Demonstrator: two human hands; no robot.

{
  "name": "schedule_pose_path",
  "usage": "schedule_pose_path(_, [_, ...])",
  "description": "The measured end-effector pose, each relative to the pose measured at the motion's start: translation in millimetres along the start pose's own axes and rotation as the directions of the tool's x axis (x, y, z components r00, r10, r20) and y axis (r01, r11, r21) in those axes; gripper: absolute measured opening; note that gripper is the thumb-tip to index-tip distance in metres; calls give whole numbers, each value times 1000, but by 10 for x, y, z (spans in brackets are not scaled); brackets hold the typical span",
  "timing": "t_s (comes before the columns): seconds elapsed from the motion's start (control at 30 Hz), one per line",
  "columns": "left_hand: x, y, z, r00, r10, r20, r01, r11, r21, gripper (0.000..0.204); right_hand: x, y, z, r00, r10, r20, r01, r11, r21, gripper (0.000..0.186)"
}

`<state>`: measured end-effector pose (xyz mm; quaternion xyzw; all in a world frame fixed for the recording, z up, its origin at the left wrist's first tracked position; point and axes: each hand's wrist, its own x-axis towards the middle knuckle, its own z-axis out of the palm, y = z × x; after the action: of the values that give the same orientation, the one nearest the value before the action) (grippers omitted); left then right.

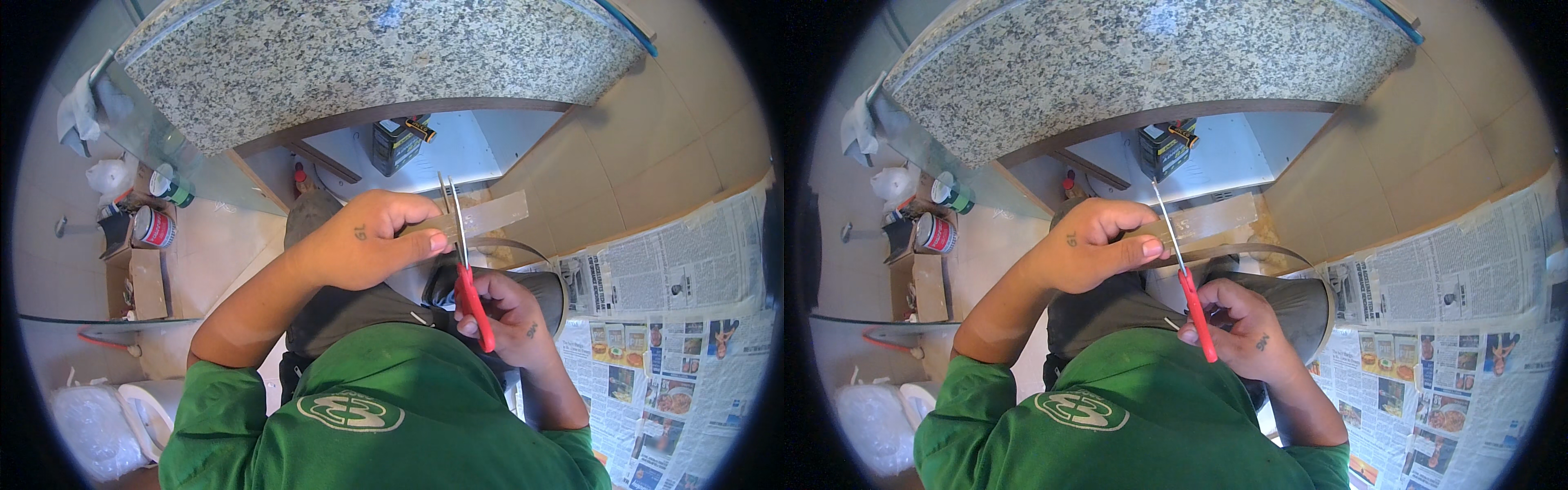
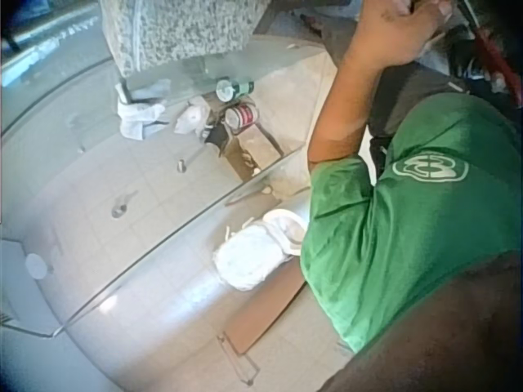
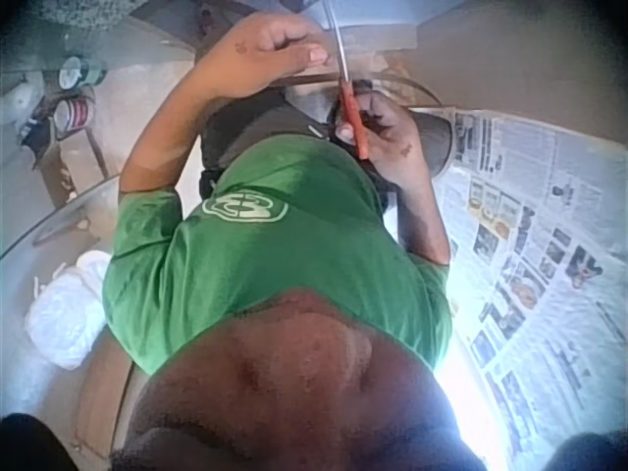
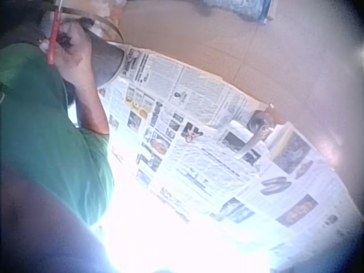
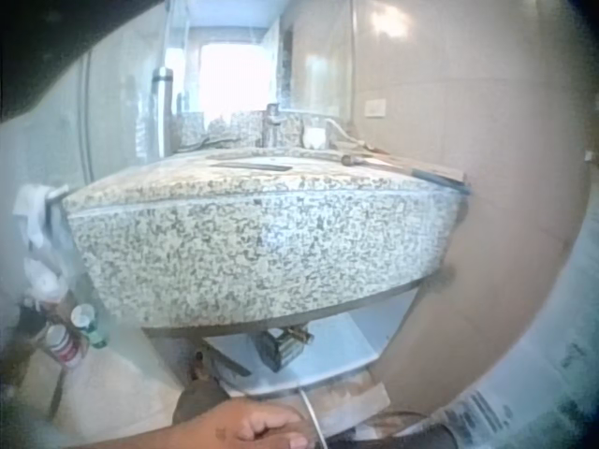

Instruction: The person measures and cuts a flexible strip of trim material using scissors, then fits it along the curved edge of a bathroom vanity. The person repeats the measuring, cutting, and fitting process to complete the trim installation.

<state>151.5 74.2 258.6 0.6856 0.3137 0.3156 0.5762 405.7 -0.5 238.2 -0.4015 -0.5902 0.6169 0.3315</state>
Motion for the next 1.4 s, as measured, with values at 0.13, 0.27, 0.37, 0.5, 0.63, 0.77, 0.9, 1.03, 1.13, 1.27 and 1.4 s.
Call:
schedule_pose_path(0.13, [2,-38,-5,1000,18,-8,-18,999,41,26,-14,-31,-1,998,65,9,-65,998,12,35])
schedule_pose_path(0.27, [-1,4,-13,1000,6,25,-8,999,51,26,-1,10,-6,1000,9,12,-9,1000,-9,28])
schedule_pose_path(0.37, [-12,8,-13,999,-14,41,14,1000,8,26,13,18,-6,999,-29,22,30,999,-31,25])
schedule_pose_path(0.5, [-14,-46,-24,999,-6,43,5,1000,25,27,20,37,-3,998,-54,22,55,997,-47,26])
schedule_pose_path(0.63, [-6,-48,-28,999,-6,45,3,999,54,27,17,53,-9,998,-48,27,49,998,-31,26])
schedule_pose_path(0.77, [-8,-79,-20,999,10,40,-11,999,38,27,13,73,-3,999,-40,22,40,999,-15,26])
schedule_pose_path(0.9, [-12,-68,-15,1000,13,24,-15,997,74,27,16,67,-9,999,-33,27,34,999,-21,26])
schedule_pose_path(1.03, [-11,-51,-22,1000,9,24,-11,997,82,27,25,70,-10,997,-68,22,69,996,-54,26])
schedule_pose_path(1.13, [-9,-48,-24,999,16,30,-19,997,75,26,26,67,-11,998,-63,24,65,996,-55,26])
schedule_pose_path(1.27, [-4,-65,23,1000,26,-17,-25,999,28,27,28,70,-14,998,-61,27,62,997,-49,26])
schedule_pose_path(1.4, [-2,-46,37,999,16,-40,-16,1000,6,27,32,83,-17,999,-36,29,36,999,-11,26])
